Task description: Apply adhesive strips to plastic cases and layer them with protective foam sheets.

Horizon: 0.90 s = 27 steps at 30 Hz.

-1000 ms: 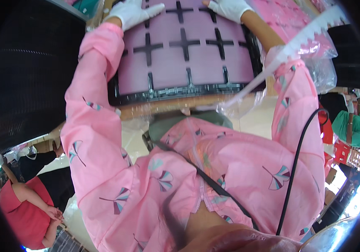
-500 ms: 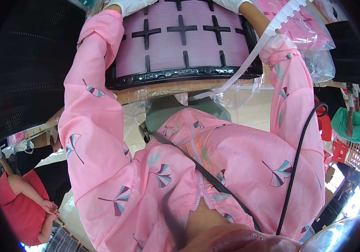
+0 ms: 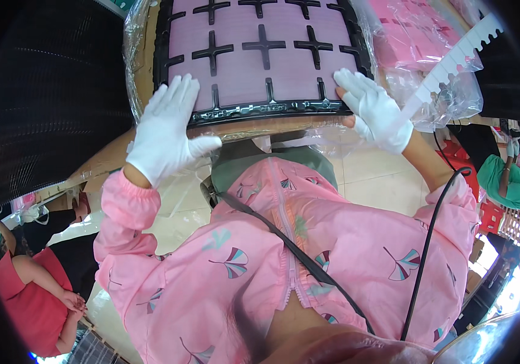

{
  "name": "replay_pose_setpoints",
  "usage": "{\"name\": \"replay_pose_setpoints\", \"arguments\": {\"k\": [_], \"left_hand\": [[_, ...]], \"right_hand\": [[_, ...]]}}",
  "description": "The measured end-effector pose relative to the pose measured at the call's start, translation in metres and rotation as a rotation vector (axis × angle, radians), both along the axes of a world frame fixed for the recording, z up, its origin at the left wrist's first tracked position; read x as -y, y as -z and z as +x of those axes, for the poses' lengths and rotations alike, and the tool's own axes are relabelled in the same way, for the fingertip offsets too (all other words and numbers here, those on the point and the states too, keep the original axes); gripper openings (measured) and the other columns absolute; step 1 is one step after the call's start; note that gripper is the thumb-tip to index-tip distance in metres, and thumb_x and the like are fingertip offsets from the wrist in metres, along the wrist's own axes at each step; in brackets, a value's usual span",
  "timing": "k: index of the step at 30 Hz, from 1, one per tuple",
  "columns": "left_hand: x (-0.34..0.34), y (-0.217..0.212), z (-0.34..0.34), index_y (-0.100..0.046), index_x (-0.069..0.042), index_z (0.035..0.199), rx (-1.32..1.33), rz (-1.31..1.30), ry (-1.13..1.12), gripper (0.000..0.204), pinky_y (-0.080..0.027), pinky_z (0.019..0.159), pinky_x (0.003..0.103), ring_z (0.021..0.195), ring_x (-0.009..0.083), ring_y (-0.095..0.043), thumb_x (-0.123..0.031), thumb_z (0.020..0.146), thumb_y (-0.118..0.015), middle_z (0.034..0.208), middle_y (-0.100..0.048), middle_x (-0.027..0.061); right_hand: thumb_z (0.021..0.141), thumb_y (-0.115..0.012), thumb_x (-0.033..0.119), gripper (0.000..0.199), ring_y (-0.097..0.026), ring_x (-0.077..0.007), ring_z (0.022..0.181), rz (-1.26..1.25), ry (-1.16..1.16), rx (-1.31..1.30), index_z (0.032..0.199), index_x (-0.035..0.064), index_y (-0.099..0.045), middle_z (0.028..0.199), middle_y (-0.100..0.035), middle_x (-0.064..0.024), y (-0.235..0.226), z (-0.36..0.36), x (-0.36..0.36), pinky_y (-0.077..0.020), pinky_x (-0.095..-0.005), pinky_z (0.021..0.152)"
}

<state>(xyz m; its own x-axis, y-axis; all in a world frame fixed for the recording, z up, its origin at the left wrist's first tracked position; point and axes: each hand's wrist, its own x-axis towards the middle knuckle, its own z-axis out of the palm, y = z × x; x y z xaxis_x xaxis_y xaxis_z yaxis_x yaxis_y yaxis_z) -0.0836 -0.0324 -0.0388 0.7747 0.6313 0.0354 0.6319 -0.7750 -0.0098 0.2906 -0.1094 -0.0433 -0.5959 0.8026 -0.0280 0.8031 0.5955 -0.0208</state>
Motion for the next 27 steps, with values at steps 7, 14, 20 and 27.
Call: {"name": "replay_pose_setpoints", "arguments": {"k": [7,14,20,27], "left_hand": [[-0.01,-0.005,0.013,-0.04,0.007,0.128,0.009,0.029,-0.009,0.095,-0.023,0.108,0.042,0.127,0.0343,-0.037,-0.066,0.07,-0.056,0.133,-0.042,0.0243],[-0.002,-0.013,0.011,-0.034,0.004,0.133,-0.055,-0.087,0.076,0.098,-0.019,0.11,0.043,0.131,0.0307,-0.033,-0.072,0.072,-0.044,0.137,-0.038,0.0211],[-0.007,-0.021,-0.019,-0.038,0.004,0.132,-0.1,-0.097,0.102,0.096,-0.019,0.11,0.042,0.131,0.03,-0.034,-0.071,0.071,-0.048,0.137,-0.04,0.0183],[-0.014,-0.013,0.002,-0.04,0.006,0.129,0.036,-0.091,0.137,0.092,-0.02,0.109,0.043,0.129,0.0327,-0.035,-0.065,0.071,-0.054,0.132,-0.043,0.0223]], "right_hand": [[0.088,-0.043,0.04,0.055,-0.039,-0.039,0.124,0.089,-0.03,-0.035,0.116,-0.0074,-0.049,0.13,-0.043,-0.0251,0.006,-0.008,-0.017,-0.0295,-0.0446,0.104],[0.087,-0.042,0.04,0.053,-0.04,-0.0358,0.124,-0.095,-0.175,-0.068,0.114,-0.0043,-0.052,0.132,-0.044,-0.0199,-0.01,-0.005,-0.026,-0.03,-0.0455,0.105],[0.081,-0.049,0.034,0.045,-0.041,-0.0331,0.124,-0.065,-0.194,0.026,0.105,-0.0044,-0.056,0.13,-0.046,-0.0201,-0.001,0.037,-0.012,-0.0301,-0.0441,0.105],[0.077,-0.054,0.031,0.046,-0.042,-0.0343,0.123,-0.027,-0.216,-0.088,0.105,-0.0051,-0.056,0.128,-0.047,-0.0201,-0.007,-0.005,-0.03,-0.0305,-0.0448,0.104]]}}
